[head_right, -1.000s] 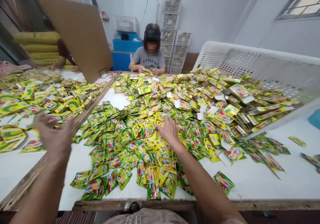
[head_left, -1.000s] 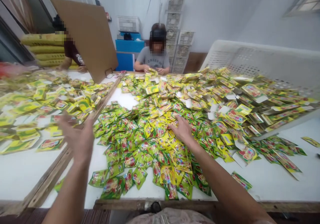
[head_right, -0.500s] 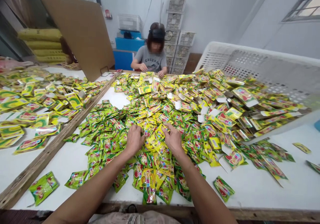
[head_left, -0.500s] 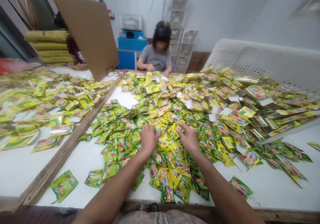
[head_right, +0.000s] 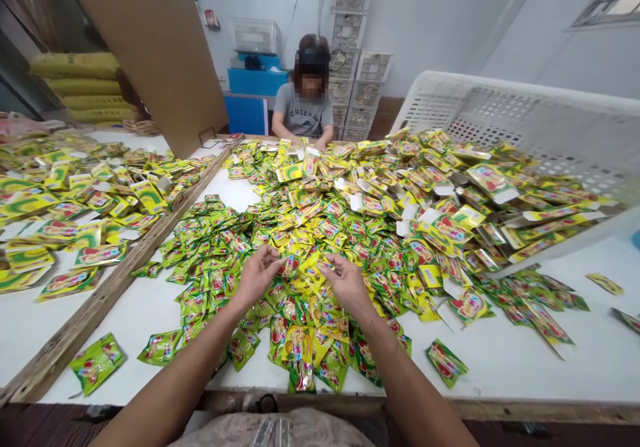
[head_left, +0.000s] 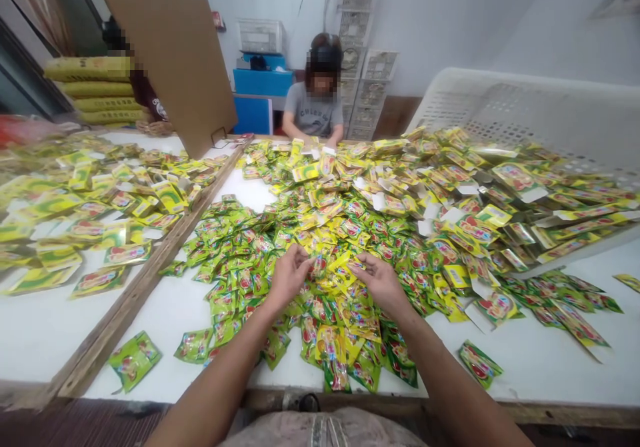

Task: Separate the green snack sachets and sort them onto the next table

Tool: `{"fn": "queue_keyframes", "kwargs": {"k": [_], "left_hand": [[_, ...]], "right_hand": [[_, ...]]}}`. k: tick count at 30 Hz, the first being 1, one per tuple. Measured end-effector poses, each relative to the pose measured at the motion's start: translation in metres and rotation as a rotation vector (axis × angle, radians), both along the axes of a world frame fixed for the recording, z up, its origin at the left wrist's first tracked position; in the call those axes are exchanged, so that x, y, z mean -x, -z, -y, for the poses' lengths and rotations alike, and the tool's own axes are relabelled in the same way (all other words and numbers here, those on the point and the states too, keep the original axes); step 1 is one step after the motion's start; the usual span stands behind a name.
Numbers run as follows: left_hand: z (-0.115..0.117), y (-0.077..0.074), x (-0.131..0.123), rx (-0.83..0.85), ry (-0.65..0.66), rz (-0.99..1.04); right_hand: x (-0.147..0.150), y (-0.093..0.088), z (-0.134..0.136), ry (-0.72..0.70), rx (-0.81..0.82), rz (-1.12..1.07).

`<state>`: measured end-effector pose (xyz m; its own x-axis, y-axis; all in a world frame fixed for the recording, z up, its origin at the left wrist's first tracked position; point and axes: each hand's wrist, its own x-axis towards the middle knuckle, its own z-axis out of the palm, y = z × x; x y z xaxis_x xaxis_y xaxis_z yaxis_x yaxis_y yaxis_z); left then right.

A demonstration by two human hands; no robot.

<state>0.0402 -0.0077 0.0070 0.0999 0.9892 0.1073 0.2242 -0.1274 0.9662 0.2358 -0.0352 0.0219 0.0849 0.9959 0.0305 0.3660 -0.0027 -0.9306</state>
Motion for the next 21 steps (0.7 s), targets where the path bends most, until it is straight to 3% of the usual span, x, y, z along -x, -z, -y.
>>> {"fn": "queue_keyframes", "kwargs": {"k": [3,5,10,14,18,21], "left_hand": [[0.01,-0.009,0.009,0.149,0.123,0.167],[0.017,-0.014,0.011,0.236,0.135,0.246],[0.036,-0.013,0.011,0.34,0.038,0.38],[0.041,-0.008,0.011,0.364,-0.033,0.353],[0.038,-0.007,0.01,0.362,0.032,0.352],[0.036,-0.006,0.008,0.392,0.011,0.423]], "right_hand": [[0.018,-0.006,0.004,-0.145,0.017,-0.118],[0.032,-0.005,0.004,-0.184,0.06,-0.187],[0.052,0.015,0.008,-0.067,0.068,-0.198],[0.051,0.022,0.012,-0.052,0.035,-0.101],[0.047,0.011,0.01,-0.202,0.075,-0.074],[0.042,-0.004,0.004,-0.327,0.165,-0.047]]}}
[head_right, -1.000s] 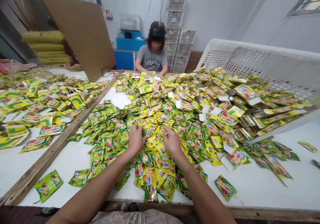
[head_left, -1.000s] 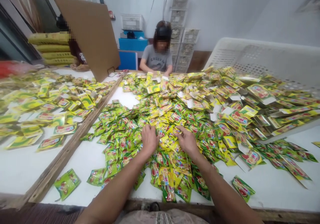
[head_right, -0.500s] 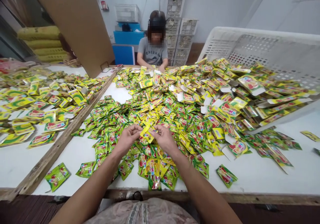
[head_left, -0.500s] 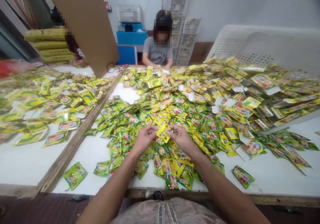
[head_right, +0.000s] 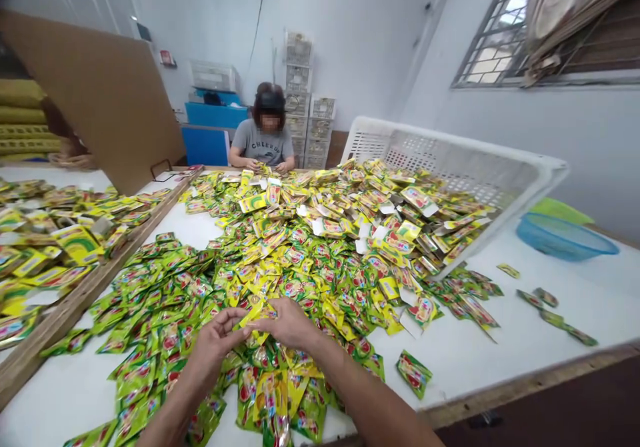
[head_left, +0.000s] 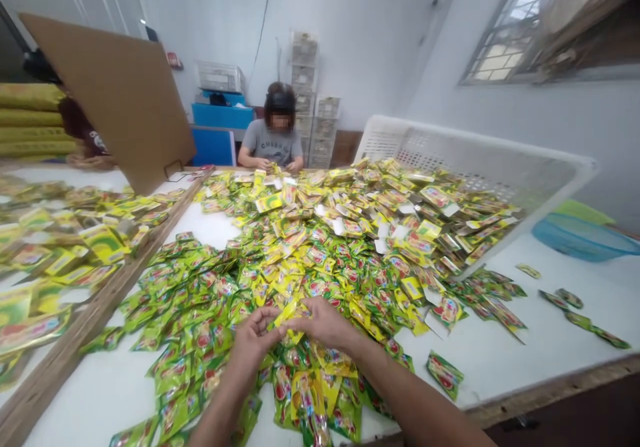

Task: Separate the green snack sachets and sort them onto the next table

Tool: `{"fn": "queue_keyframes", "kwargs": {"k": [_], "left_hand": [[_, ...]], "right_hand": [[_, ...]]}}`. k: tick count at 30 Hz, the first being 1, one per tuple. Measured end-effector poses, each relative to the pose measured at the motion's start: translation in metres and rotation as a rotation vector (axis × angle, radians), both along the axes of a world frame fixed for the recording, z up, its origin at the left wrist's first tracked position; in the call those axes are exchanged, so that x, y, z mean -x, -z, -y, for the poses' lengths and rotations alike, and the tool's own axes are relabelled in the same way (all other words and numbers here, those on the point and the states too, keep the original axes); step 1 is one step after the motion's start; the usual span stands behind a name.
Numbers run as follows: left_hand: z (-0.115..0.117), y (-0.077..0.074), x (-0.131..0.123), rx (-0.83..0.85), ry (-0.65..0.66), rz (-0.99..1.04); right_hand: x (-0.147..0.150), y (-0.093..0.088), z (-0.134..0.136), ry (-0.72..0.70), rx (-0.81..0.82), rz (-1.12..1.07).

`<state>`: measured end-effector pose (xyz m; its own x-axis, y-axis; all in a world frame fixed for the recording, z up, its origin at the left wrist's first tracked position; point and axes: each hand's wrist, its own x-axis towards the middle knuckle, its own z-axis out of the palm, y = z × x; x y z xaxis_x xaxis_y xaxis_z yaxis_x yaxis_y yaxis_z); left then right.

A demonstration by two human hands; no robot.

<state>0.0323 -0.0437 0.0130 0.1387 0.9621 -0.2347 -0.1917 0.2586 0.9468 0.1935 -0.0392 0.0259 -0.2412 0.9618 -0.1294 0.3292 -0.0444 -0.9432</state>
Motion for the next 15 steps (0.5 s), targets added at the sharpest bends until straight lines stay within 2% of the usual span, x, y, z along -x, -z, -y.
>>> {"fn": "queue_keyframes", "kwargs": {"k": [2,4,7,9,12,15], "left_hand": [[-0.001,0.001,0.001,0.025,-0.033,0.03],[-0.002,0.001,0.004,0.037,-0.03,0.021],[-0.003,0.003,0.006,0.048,-0.006,-0.024],[-0.004,0.006,0.004,0.061,-0.009,-0.039],[-0.004,0.011,-0.003,0.074,-0.018,-0.025],[-0.004,0.014,-0.005,0.079,0.015,-0.005]], "right_hand": [[-0.011,-0.012,-0.012,0.075,0.008,0.029],[-0.033,-0.028,-0.033,0.211,-0.038,0.069],[-0.083,-0.058,-0.077,0.34,-0.214,0.315],[-0.117,-0.075,-0.108,0.326,-0.28,0.725],[-0.15,-0.089,-0.144,0.263,-0.258,0.875],[-0.156,-0.085,-0.16,0.22,-0.201,0.945]]}}
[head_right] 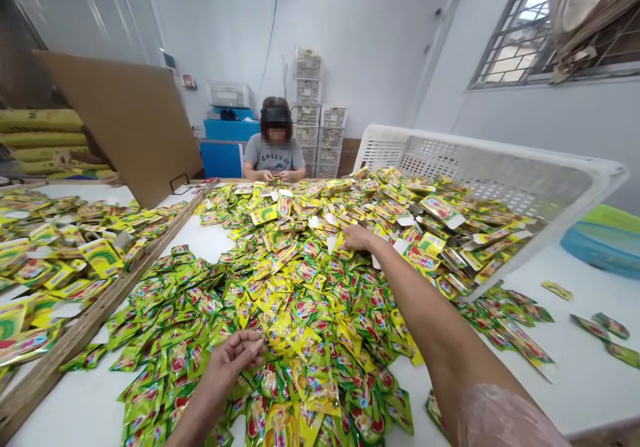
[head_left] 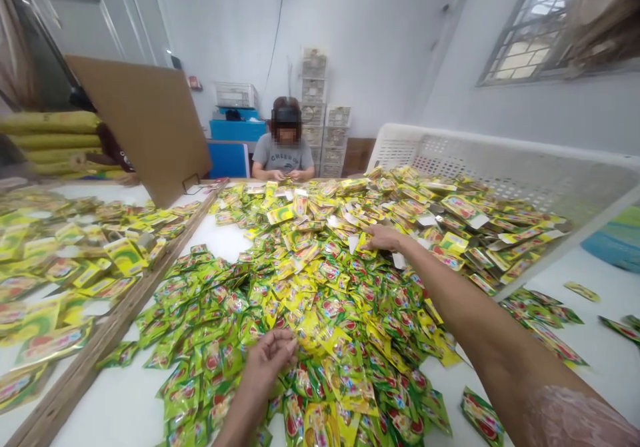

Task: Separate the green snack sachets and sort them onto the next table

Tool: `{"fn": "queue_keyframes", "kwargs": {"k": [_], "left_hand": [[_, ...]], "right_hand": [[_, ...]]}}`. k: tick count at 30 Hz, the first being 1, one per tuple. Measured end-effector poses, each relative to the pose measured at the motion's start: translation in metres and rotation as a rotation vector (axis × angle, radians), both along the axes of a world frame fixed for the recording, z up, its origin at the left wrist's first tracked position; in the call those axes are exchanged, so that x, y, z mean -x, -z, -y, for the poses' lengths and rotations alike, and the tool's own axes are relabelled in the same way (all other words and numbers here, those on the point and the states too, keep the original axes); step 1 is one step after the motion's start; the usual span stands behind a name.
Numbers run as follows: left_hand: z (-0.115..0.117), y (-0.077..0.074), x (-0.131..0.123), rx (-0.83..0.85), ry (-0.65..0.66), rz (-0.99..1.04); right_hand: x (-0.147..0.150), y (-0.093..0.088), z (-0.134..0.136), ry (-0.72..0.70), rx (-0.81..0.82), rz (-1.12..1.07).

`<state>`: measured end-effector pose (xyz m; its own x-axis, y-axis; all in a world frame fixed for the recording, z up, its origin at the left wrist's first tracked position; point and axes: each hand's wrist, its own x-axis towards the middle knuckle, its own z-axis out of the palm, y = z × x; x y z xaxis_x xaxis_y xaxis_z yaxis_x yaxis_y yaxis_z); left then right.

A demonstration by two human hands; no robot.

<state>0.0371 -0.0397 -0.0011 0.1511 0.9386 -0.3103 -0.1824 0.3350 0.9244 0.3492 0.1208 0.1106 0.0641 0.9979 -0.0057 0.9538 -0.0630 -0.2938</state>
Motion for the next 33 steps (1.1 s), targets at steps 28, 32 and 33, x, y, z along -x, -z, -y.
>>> {"fn": "queue_keyframes", "kwargs": {"k": [28,32,33], "left_hand": [[0.028,-0.01,0.025,-0.254,0.032,0.016],[0.032,-0.007,0.028,-0.249,0.029,-0.011],[0.033,-0.006,0.028,-0.25,0.025,-0.001]], "right_hand": [[0.156,0.04,0.147,-0.188,-0.038,-0.8],[0.152,0.036,0.146,-0.296,0.059,-0.647],[0.15,0.036,0.146,-0.31,0.079,-0.642]]}}
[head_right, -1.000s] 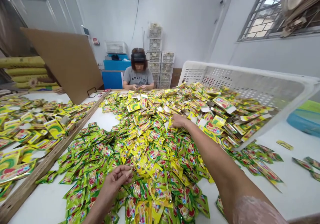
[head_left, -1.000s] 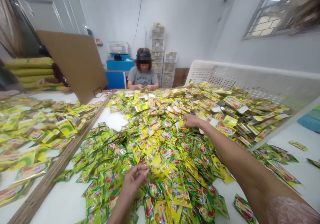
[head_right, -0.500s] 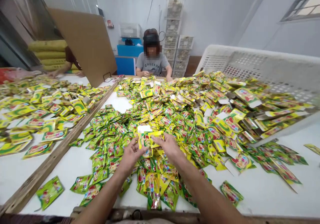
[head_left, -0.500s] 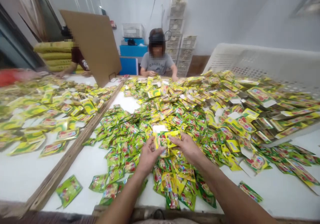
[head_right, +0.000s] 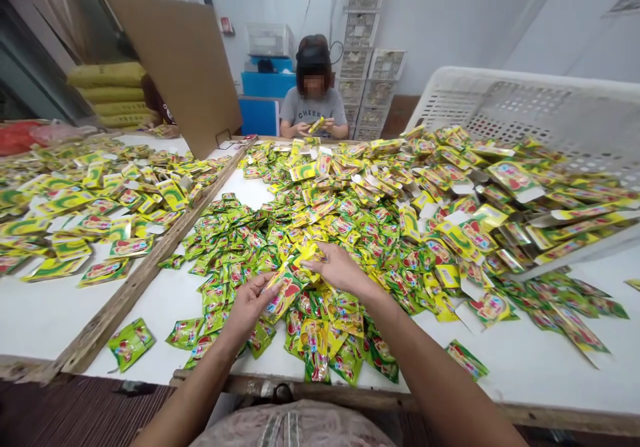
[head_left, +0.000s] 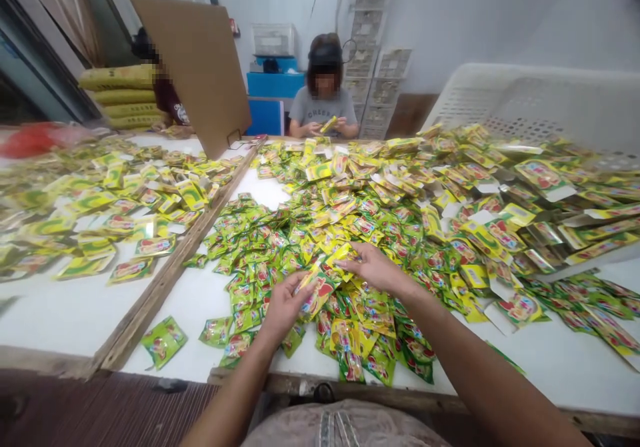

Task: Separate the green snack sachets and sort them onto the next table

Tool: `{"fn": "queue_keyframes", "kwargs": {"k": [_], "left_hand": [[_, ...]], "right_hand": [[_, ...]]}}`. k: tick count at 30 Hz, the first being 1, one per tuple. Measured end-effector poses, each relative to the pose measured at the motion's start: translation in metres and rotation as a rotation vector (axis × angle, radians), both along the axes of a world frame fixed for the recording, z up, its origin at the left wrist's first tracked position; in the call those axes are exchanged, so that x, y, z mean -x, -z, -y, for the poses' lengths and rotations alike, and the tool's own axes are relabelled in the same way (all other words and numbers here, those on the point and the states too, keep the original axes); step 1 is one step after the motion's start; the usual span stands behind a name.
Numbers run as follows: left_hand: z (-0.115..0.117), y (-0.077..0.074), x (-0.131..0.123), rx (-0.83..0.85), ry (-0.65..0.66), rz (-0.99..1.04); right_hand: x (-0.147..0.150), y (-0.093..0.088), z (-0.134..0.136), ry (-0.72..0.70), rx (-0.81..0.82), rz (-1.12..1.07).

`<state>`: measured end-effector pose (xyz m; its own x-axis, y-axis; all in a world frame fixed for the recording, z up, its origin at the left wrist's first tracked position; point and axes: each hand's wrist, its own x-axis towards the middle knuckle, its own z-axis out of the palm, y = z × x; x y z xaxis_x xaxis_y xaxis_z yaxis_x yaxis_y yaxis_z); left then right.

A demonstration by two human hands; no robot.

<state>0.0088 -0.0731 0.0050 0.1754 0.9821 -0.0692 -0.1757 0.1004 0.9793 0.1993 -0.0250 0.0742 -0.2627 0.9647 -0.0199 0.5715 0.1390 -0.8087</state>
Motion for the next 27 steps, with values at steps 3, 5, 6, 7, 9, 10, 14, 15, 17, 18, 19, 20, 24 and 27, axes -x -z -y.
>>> {"fn": "queue_keyframes", "kwargs": {"k": [3,5,6,7,9,10,14,15,17,18,19,20,24,27], "left_hand": [[0.001,0.003,-0.001,0.015,-0.015,0.038],[0.001,0.005,-0.001,0.032,-0.018,0.054],[0.001,0.005,-0.002,0.035,-0.014,0.06],[0.001,0.006,-0.002,0.03,-0.01,0.06],[0.002,0.005,-0.001,-0.005,0.005,0.039],[0.002,0.005,-0.001,-0.029,0.017,0.02],[0.003,0.003,-0.001,-0.082,0.057,-0.036],[0.002,0.002,-0.002,-0.073,0.062,-0.029],[0.002,0.002,-0.003,-0.041,0.058,0.0],[0.001,0.002,-0.004,-0.024,0.048,0.02],[0.001,0.002,-0.004,-0.008,0.033,0.041],[0.001,0.003,-0.004,0.005,0.018,0.061],[0.003,0.005,-0.004,0.054,-0.005,0.139],[0.004,0.004,-0.005,0.098,0.034,0.188]], "right_hand": [[-0.005,0.001,-0.002,-0.035,0.039,-0.026],[-0.008,0.001,-0.003,-0.052,0.059,-0.058],[-0.01,0.001,-0.004,-0.06,0.064,-0.063],[-0.01,0.0,-0.004,-0.07,0.064,-0.052],[-0.011,-0.002,-0.006,-0.095,0.047,0.012],[-0.01,-0.003,-0.007,-0.111,0.032,0.056],[-0.002,-0.002,-0.009,-0.098,-0.076,0.138],[0.001,-0.001,-0.009,-0.059,-0.109,0.119],[0.008,0.004,-0.006,0.027,-0.149,0.077],[0.012,0.007,-0.003,0.06,-0.147,0.071],[0.014,0.01,0.0,0.08,-0.135,0.076],[0.015,0.013,0.003,0.087,-0.12,0.083],[0.013,0.024,0.013,0.158,-0.173,0.009],[0.012,0.032,0.017,0.221,-0.236,-0.074]]}}
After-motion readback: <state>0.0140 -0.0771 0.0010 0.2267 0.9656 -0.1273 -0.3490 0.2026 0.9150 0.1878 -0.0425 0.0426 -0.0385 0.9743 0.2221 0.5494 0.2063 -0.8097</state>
